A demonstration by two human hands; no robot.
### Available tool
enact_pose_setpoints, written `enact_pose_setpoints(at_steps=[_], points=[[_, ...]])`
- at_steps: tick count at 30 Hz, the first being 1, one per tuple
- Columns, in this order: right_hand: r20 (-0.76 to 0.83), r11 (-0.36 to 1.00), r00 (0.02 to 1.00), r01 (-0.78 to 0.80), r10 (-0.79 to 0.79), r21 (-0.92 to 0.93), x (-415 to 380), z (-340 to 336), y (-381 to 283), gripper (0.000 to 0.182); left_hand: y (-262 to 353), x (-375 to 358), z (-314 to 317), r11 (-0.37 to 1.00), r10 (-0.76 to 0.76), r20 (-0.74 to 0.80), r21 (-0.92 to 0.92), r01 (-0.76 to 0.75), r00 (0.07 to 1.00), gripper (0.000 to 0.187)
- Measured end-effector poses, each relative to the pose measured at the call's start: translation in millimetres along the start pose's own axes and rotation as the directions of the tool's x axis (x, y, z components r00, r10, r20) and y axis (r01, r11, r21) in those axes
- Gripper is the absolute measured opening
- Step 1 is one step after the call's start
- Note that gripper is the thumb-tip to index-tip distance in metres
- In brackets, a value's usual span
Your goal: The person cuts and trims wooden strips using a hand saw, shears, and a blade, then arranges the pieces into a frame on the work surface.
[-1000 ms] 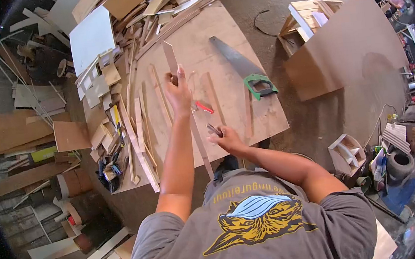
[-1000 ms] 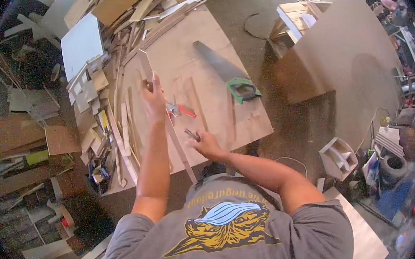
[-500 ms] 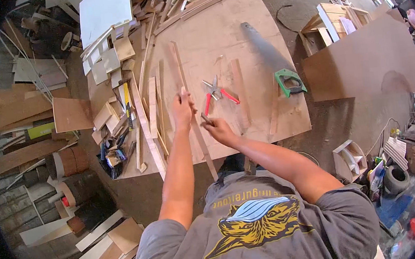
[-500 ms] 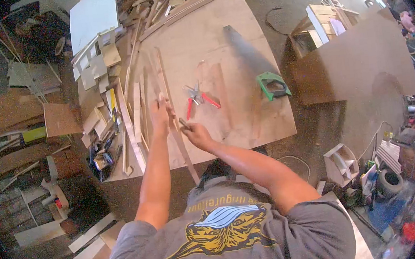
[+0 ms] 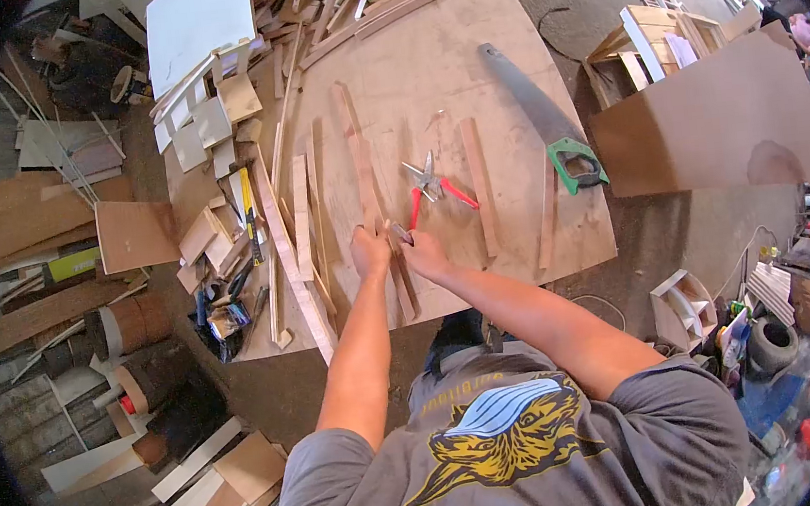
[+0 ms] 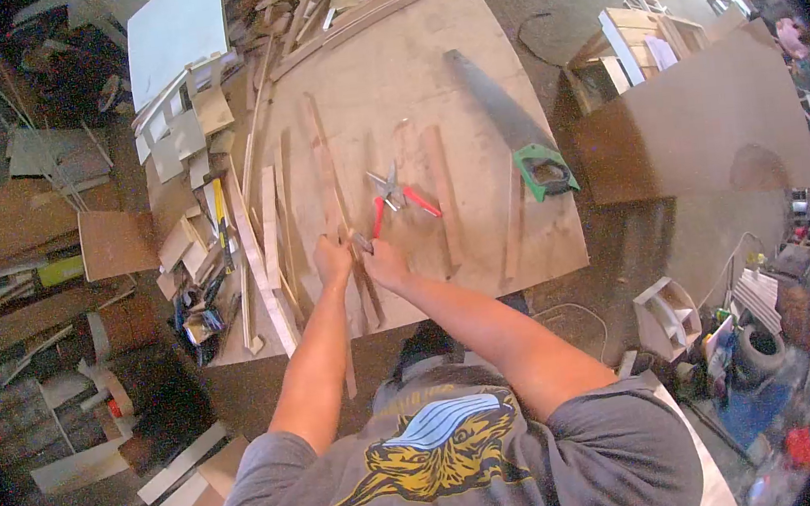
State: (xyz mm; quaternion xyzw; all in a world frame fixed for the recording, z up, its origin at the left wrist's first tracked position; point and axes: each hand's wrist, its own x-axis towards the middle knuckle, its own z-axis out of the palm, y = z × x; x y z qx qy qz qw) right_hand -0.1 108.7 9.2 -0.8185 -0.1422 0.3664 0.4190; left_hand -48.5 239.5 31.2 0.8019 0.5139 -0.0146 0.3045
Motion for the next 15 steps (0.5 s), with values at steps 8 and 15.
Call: enact_pose_setpoints(at_steps=[8,15], points=[[-0.164,0.963,0.986,0.061,-0.018,0.261,-13.6,-18.7,-16.6,0.024,18.3,-5.0,18.5,0.964,0.183,-0.018,-0.194,-0.183,0.983,0.051],[-0.388,0.95,0.92,0.069,0.057,0.305,-13.8,-79.2,5.7,0.028,32.6,19.1,41.6,0.888,0.295,-0.156,-0.319,-0.33,0.943,0.052]])
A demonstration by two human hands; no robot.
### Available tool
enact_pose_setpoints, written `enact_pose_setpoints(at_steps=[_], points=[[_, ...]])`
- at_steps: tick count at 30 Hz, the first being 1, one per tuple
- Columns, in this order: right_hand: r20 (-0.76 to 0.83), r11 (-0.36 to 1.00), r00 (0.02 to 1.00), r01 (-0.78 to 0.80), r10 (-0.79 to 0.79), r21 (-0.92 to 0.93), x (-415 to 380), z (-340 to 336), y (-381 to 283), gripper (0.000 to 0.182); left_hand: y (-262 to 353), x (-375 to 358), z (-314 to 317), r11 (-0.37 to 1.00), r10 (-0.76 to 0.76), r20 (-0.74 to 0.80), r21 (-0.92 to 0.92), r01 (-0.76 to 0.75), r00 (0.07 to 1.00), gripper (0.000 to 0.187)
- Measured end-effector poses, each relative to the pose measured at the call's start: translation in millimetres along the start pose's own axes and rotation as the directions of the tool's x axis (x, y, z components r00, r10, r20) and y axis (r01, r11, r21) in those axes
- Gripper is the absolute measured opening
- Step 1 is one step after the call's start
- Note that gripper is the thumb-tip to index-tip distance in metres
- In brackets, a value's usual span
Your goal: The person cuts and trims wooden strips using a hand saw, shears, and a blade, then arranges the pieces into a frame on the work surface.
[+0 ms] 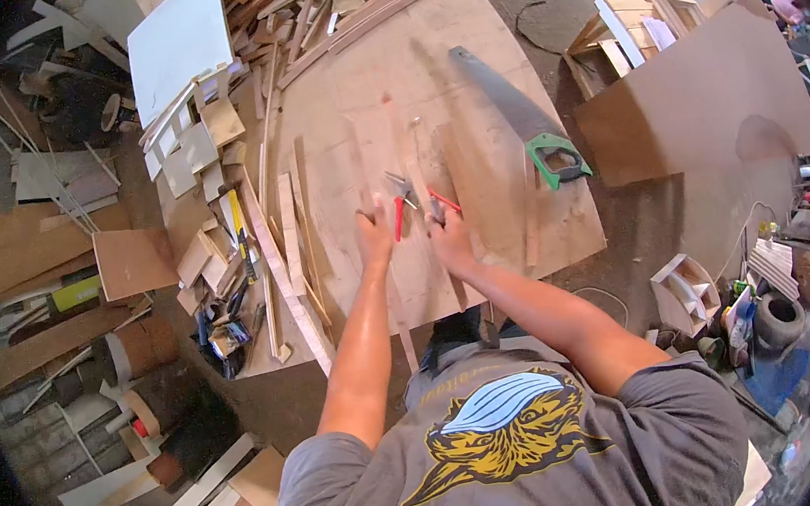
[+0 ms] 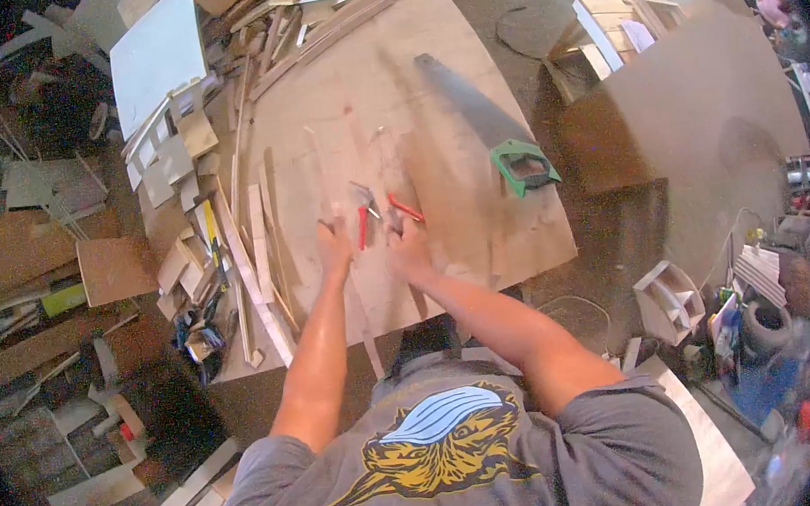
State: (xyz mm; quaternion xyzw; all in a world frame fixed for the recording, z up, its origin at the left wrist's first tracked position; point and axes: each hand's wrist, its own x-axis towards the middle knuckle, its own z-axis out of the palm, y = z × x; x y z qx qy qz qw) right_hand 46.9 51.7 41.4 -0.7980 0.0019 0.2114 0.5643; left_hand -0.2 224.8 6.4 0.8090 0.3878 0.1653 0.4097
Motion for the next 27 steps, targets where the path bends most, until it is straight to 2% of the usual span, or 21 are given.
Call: enact_pose_setpoints(at_steps=[2,3,5,6,8,10,13,16,19,22,27], points=[[-0.133,0.987,0.979,0.158,-0.154,0.019,9.8,-28.5,2.3,0.03,-7.8,11.6,-1.6,0.993,0.122,-0.096,0.01,-0.122,0.988,0.053],[-0.2,0.971,0.953,0.237,-0.228,0.019,14.6,-44.4,2.4,0.032,-6.5,18.2,-5.8,0.999,0.015,-0.058,-0.041,-0.017,0.998,0.056],[-0.145,0.99,0.98,0.137,-0.135,0.009,23.4,-78.9,5.0,0.03,7.9,28.9,-20.2,0.972,-0.195,0.033,-0.124,0.198,0.98,0.063],[-0.117,0.996,0.989,0.087,-0.086,0.004,28.6,-97.5,8.3,0.03,20.7,31.1,-27.6,0.96,-0.241,0.054,-0.137,0.246,0.969,0.063],[0.043,0.993,0.995,-0.088,0.085,0.075,46.8,-127.2,34.8,0.022,42.6,33.7,-39.6,0.926,-0.332,0.091,-0.156,0.342,0.939,0.063],[0.057,0.991,0.991,-0.123,0.12,0.06,55.5,-143.6,45.4,0.021,42.5,34.6,-38.0,0.92,-0.342,0.101,-0.165,0.355,0.934,0.063],[-0.034,0.997,0.999,-0.037,0.039,0.067,61.0,-150.8,57.1,0.023,39.7,32.7,-33.8,0.917,-0.35,0.12,-0.161,0.366,0.929,0.061],[-0.141,0.977,0.988,-0.093,0.066,-0.194,59.1,-154.6,46.3,0.022,32.8,30.8,-30.7,0.908,-0.368,0.149,-0.154,0.39,0.918,0.059],[-0.151,0.973,0.983,-0.132,0.104,-0.19,54.0,-152.0,27.6,0.024,21.0,31.3,-26.9,0.897,-0.363,0.171,-0.202,0.393,0.916,0.056],[-0.19,0.978,0.982,-0.049,0.01,-0.202,62.5,-143.7,58.7,0.026,15.5,31.0,-27.4,0.896,-0.352,0.179,-0.219,0.386,0.919,0.052],[-0.163,0.979,0.985,-0.095,0.065,-0.178,70.4,-144.4,76.0,0.025,29.1,33.9,-30.8,0.892,-0.353,0.183,-0.232,0.389,0.918,0.049]])
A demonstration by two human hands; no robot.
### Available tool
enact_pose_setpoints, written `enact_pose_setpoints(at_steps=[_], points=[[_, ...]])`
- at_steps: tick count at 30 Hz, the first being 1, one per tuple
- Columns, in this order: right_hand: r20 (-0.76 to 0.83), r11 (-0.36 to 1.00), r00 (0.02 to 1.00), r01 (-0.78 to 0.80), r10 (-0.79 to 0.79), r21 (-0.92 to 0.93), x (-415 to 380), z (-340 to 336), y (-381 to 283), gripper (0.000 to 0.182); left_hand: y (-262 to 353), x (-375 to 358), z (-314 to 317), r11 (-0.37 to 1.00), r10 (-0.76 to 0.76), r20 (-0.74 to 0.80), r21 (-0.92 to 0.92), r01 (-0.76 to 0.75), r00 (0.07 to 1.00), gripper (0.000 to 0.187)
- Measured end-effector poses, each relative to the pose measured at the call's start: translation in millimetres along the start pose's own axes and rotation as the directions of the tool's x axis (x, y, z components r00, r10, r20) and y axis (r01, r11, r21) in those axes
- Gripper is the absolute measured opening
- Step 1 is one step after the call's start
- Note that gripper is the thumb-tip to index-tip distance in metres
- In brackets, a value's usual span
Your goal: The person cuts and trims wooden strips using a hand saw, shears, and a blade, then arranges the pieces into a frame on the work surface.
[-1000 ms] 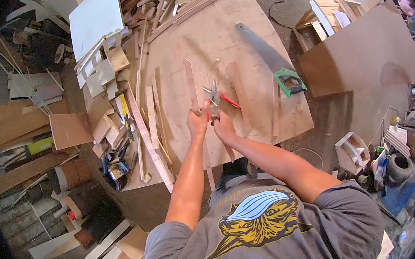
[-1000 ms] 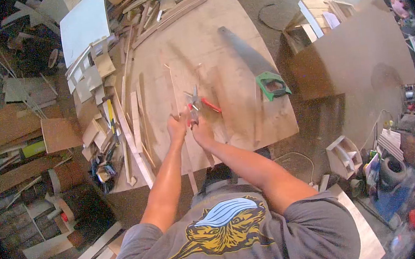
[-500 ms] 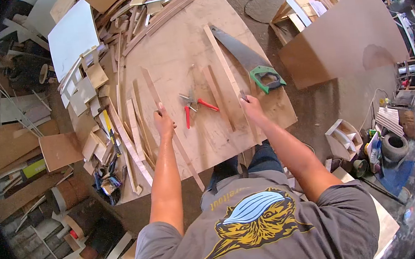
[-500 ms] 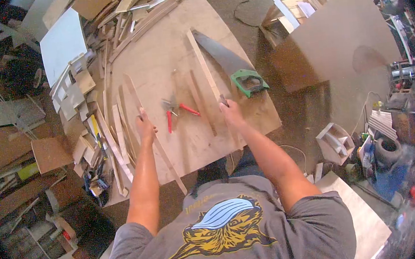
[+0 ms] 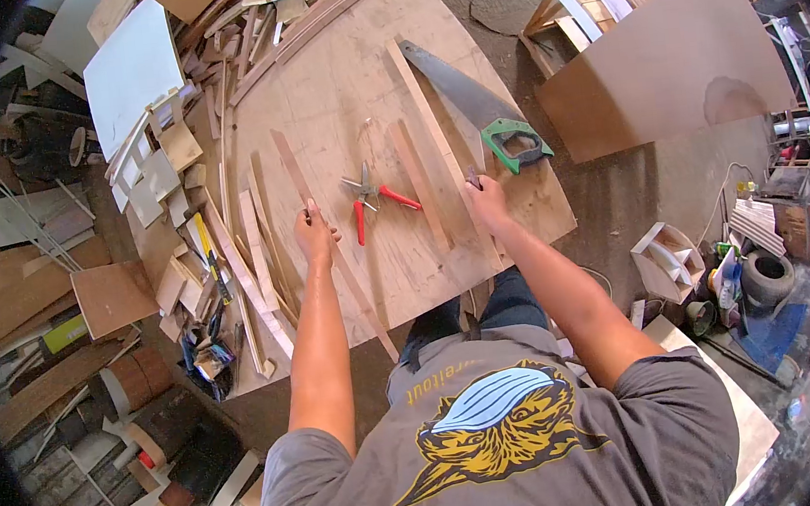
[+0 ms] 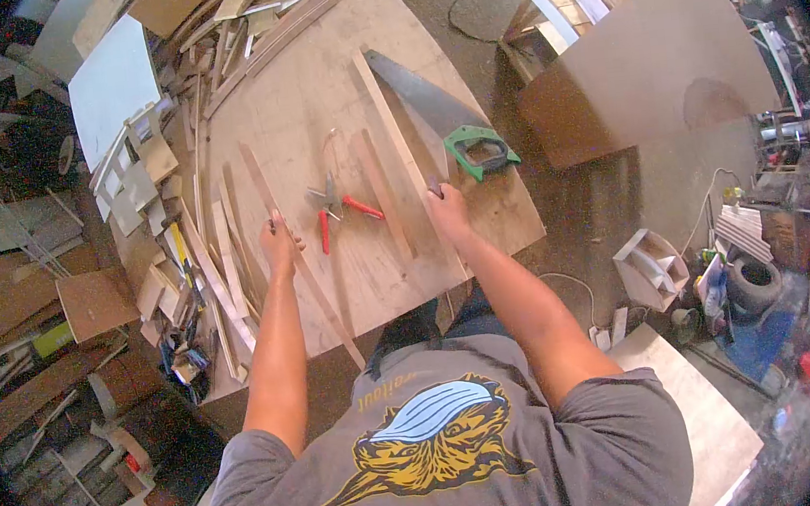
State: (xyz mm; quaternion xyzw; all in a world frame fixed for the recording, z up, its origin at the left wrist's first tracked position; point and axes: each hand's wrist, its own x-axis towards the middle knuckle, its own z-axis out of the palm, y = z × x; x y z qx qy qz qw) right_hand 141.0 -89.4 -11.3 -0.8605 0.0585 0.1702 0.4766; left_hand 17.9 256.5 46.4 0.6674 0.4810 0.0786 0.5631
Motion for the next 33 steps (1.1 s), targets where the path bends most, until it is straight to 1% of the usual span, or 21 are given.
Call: enact_pose_setpoints(at_steps=[4,7,8,10,13,16,19,22,25,26,29,32,33], points=[[-0.001,1.0,1.0,0.004,-0.004,0.017,1.4,0.8,0.1,0.023,4.4,1.7,0.9,1.0,0.006,0.014,-0.025,-0.006,1.0,0.05],[-0.024,0.996,0.996,0.085,-0.085,0.027,1.3,4.9,-0.2,0.021,3.5,1.8,-1.8,0.999,0.023,0.036,-0.031,-0.022,0.999,0.053],[-0.037,0.993,0.993,0.111,-0.112,-0.028,-1.4,4.7,-0.5,0.022,4.3,2.1,-2.4,0.999,0.032,0.046,-0.032,-0.031,0.998,0.054],[-0.058,0.977,0.983,0.162,-0.172,-0.138,-20.2,-2.7,-39.3,0.026,4.1,3.5,-2.5,0.998,0.015,0.037,-0.06,-0.012,0.999,0.052],[-0.007,0.957,0.984,0.169,-0.176,-0.236,-42.4,16.5,-77.3,0.022,6.8,2.7,-5.9,0.996,-0.002,0.031,-0.092,0.005,1.0,0.05],[0.033,0.946,0.954,0.299,-0.298,-0.123,-60.6,58.3,-88.0,0.03,9.6,1.6,-13.0,0.991,-0.009,0.038,-0.13,0.014,0.999,0.05],[0.142,0.907,0.907,0.411,-0.396,-0.096,-90.8,90.8,-109.3,0.04,14.4,0.8,-24.4,0.988,-0.014,0.023,-0.151,0.017,1.0,0.05],[0.143,0.891,0.883,0.454,-0.447,-0.023,-117.1,129.5,-123.8,0.046,18.5,-1.7,-40.1,0.987,-0.018,0.017,-0.161,0.021,1.0,0.048],[0.173,0.864,0.865,0.491,-0.471,-0.107,-135.5,161.6,-130.2,0.046,18.2,-3.9,-52.7,0.984,-0.028,-0.016,-0.177,0.025,0.999,0.043],[0.241,0.89,0.887,0.434,-0.395,-0.141,-140.4,168.3,-130.9,0.048,17.6,-4.9,-55.8,0.983,-0.032,-0.032,-0.183,0.026,0.999,0.042],[0.213,0.898,0.887,0.433,-0.409,-0.081,-147.6,194.2,-119.3,0.042,14.4,-9.0,-62.7,0.971,-0.032,-0.034,-0.237,0.023,0.999,0.04],[0.213,0.816,0.822,0.561,-0.529,-0.138,-145.5,185.0,-124.2,0.032,19.7,-14.2,-61.3,0.967,-0.046,-0.035,-0.251,0.036,0.998,0.041],[0.255,0.859,0.834,0.512,-0.489,-0.026,-142.1,186.5,-123.5,0.03,25.0,-17.3,-58.8,0.967,-0.049,-0.028,-0.252,0.04,0.998,0.041]])
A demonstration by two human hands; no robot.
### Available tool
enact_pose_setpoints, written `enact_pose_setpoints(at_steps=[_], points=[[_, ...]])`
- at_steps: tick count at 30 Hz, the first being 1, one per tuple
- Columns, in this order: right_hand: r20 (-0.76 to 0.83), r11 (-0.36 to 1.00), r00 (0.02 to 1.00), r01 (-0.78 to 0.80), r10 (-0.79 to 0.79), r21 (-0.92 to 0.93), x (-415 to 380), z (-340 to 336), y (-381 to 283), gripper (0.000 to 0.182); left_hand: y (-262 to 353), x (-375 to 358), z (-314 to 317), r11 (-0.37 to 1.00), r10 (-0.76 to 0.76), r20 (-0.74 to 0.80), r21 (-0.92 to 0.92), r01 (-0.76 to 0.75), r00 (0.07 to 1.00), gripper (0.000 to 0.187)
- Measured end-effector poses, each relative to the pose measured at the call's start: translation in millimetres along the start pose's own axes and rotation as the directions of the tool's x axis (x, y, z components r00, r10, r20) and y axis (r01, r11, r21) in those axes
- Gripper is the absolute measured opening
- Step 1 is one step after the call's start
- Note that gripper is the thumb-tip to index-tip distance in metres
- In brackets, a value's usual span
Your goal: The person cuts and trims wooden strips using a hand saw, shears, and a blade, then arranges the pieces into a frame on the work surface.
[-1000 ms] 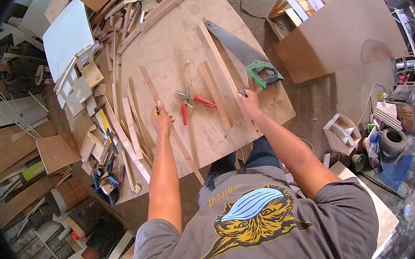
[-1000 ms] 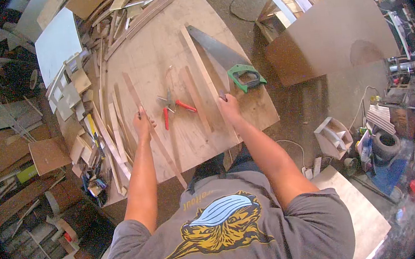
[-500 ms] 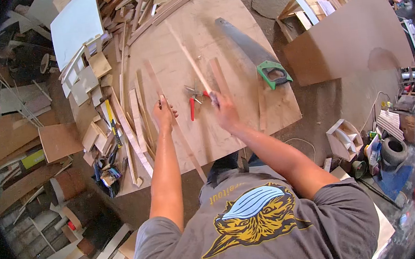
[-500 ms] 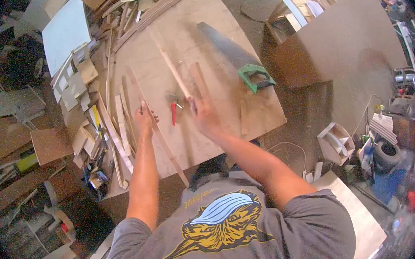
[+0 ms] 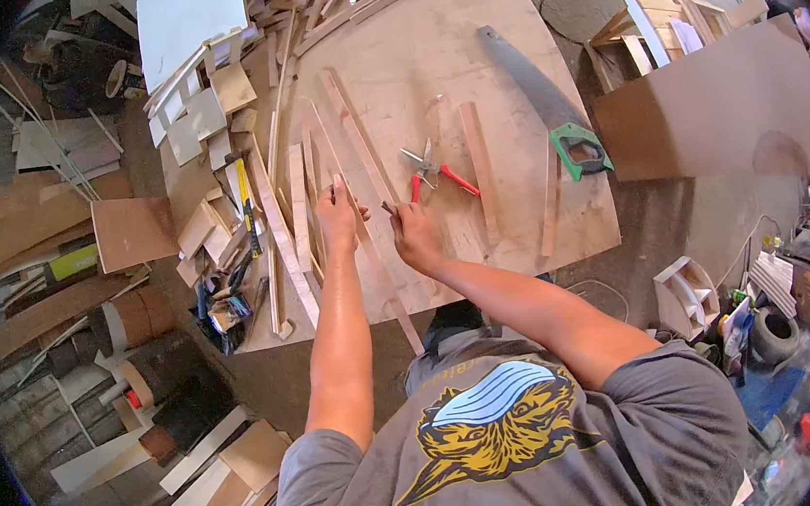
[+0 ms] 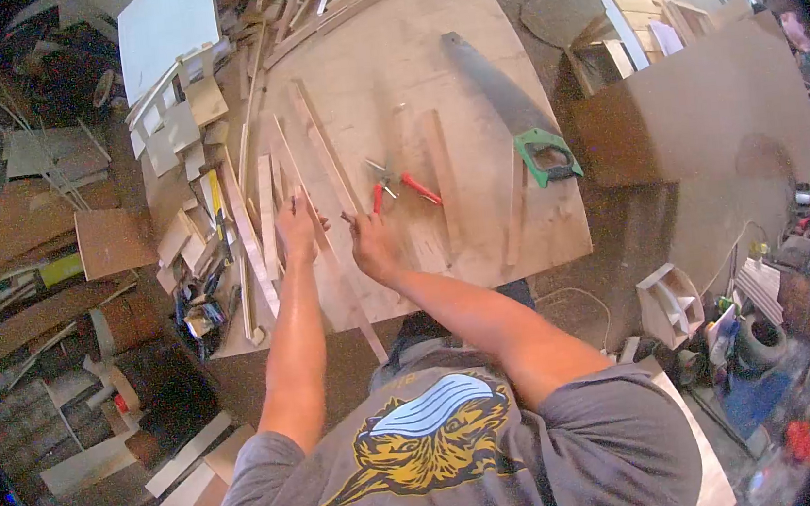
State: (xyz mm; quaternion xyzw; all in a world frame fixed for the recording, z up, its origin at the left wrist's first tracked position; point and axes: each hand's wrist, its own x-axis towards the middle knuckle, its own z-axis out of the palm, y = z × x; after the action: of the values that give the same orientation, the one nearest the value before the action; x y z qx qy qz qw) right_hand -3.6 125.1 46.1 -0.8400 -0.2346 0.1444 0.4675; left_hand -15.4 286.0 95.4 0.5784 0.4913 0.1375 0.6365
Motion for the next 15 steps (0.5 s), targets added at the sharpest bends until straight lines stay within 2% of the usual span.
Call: enact_pose_setpoints(at_steps=[2,5,8,11,12,14,15], points=[[0.094,0.968,0.993,-0.086,0.065,0.236,5.6,-0.7,6.7,0.026,2.5,1.7,11.0,0.999,0.015,0.016,-0.03,-0.015,1.0,0.042],[0.138,0.95,0.98,-0.173,0.141,0.259,1.9,-23.0,-7.6,0.025,17.2,2.5,42.3,0.997,0.029,0.028,-0.067,-0.027,0.999,0.042],[0.068,0.972,0.983,-0.179,0.17,0.15,2.7,-50.3,-11.9,0.025,20.6,11.0,85.0,0.992,0.015,0.087,-0.123,-0.004,0.996,0.04],[-0.064,0.84,0.934,-0.284,0.351,0.462,11.7,-49.8,16.7,0.026,34.2,1.4,123.1,0.993,-0.011,0.145,-0.114,0.028,0.989,0.04],[-0.164,0.886,0.928,-0.249,0.334,0.391,16.9,-56.4,23.3,0.026,38.8,-3.1,132.8,0.995,-0.022,0.159,-0.096,0.038,0.987,0.041],[-0.35,0.953,0.897,-0.196,0.269,0.229,32.2,-81.7,42.9,0.027,21.2,4.4,143.6,0.982,0.158,0.114,0.09,-0.168,0.981,0.042],[-0.352,0.937,0.869,-0.316,0.348,0.146,39.4,-95.8,53.0,0.026,15.9,1.2,142.0,0.941,0.255,0.122,0.196,-0.275,0.959,0.042]])
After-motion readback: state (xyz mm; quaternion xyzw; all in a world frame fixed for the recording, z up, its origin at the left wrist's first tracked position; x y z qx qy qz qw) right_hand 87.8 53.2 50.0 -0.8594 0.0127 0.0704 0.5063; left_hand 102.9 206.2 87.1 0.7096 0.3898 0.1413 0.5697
